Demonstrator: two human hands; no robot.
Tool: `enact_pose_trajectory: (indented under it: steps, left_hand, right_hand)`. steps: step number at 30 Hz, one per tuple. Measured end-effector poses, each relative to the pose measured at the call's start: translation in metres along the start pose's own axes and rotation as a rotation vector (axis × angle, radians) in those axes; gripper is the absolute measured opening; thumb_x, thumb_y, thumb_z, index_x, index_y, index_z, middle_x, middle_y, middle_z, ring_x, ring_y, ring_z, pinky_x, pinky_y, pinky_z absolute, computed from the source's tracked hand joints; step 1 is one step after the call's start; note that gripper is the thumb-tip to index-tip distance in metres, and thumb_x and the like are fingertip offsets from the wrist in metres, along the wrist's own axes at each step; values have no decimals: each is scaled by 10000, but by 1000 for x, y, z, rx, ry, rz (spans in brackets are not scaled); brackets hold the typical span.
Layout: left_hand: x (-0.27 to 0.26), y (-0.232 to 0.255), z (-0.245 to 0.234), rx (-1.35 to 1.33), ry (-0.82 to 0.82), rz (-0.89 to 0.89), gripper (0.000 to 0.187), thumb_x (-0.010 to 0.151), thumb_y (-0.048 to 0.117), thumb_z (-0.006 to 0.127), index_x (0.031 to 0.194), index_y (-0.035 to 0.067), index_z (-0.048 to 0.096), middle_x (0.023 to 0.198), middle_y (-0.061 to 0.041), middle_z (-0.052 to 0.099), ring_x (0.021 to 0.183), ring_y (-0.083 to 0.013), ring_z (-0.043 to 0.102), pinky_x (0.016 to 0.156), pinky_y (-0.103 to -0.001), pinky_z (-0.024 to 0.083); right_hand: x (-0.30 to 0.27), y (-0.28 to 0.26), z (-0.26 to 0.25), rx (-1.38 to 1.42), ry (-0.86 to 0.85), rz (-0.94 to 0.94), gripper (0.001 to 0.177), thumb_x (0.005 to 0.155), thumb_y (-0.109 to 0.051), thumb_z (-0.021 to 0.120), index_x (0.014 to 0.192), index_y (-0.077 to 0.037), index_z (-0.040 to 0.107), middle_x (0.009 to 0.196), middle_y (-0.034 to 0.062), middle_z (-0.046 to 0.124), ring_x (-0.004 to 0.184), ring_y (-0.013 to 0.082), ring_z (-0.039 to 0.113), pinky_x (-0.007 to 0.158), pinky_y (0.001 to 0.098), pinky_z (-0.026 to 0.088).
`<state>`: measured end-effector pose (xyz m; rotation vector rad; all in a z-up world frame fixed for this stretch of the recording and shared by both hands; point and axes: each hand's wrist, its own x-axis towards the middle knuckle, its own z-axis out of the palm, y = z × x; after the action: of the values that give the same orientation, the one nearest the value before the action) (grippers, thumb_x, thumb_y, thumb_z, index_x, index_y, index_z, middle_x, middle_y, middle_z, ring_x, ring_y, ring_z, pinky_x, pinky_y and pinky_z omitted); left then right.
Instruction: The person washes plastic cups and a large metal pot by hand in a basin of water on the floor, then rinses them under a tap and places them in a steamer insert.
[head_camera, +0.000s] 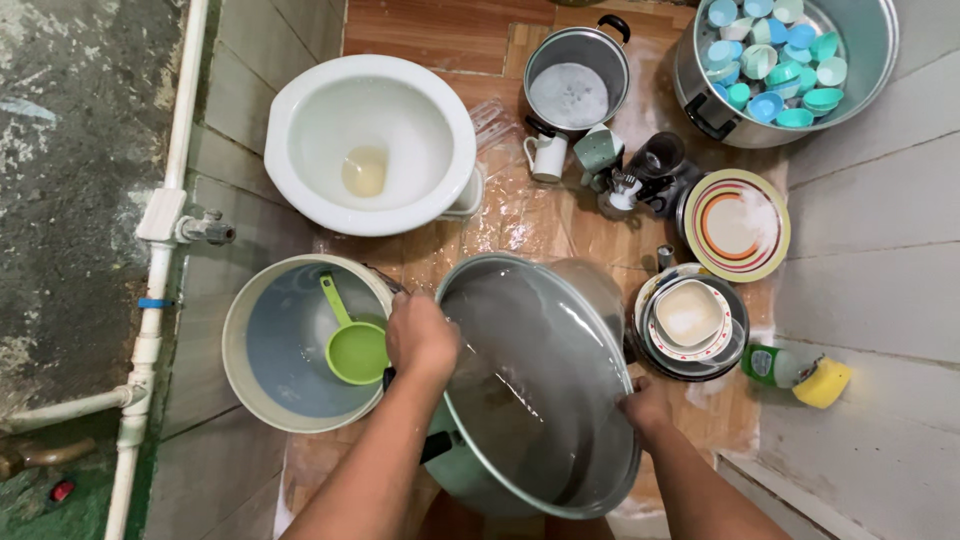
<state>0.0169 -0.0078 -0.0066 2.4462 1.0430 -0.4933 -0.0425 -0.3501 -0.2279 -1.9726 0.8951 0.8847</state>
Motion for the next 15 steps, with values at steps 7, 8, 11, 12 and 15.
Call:
enact_pose_trajectory:
  steps: [7,8,11,12,15]
  left_hand:
    - [14,17,1,108,-169,44,257,847,86,710,1095,45,760,1210,-221,704,1151,-391,672,969,-443,552]
    - [16,19,2,106,-166,61,256,846,93,711,1091,39,759,1207,-217,703,1147,-391,672,965,-446,552]
    - [29,22,10,118,-179,116,266,840,96,711,1093,25,749,1202,-222,694,1142,-398,666,957,-451,549]
    - [38,22,12,132,-199,137,277,835,84,708,1103,22,743,1203,-236,685,1146,-405,659,959,-452,546]
    - [60,19,21,175,-266,194,315,803,64,712,1111,0,726,1213,-245,673,1170,-405,645,970,-445,543]
  right_hand:
    - [3,-3,-18,-89,1,-62,360,770,57,690,1127,9,685,978,204,760,848,313,747,761,434,604]
    - [3,-3,-21,-141,5,-78,392,753,74,682,1139,6,684,981,203,760,852,312,752,768,428,603]
    - [7,-2,-24,-63,-4,-46,516,716,113,656,1208,-43,679,1004,181,762,868,314,751,769,425,611]
    - [11,0,-25,-61,-11,-36,535,714,120,653,1220,-51,685,1017,175,760,877,305,747,775,418,602]
    - [30,12,-34,53,-63,1,566,714,145,605,1233,-60,698,1035,173,749,883,293,728,771,409,581]
